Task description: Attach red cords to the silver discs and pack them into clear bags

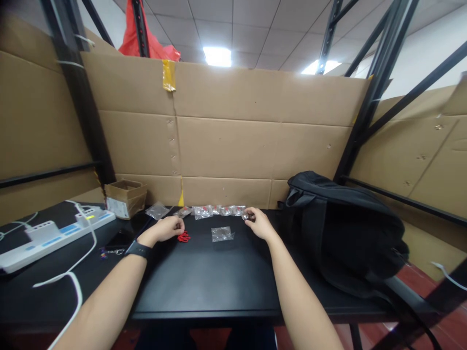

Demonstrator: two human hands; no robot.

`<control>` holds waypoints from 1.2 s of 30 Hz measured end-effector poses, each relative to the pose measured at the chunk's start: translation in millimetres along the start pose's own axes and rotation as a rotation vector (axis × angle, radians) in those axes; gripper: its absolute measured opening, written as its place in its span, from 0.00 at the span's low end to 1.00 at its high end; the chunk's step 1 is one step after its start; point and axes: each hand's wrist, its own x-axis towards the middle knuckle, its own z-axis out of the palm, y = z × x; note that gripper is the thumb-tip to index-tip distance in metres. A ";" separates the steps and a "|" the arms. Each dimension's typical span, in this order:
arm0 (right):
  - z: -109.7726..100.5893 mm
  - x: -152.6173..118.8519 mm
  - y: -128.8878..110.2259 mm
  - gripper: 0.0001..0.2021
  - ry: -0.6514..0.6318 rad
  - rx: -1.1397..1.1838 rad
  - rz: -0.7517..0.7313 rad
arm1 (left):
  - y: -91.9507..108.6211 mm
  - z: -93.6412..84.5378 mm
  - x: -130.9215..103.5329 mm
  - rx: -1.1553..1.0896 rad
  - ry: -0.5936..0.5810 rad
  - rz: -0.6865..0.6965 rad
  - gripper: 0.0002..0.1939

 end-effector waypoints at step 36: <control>48.6 -32.9 -118.2 0.21 0.059 0.344 -0.316 | 107.1 15.8 -3.9 -0.822 0.309 0.357 0.12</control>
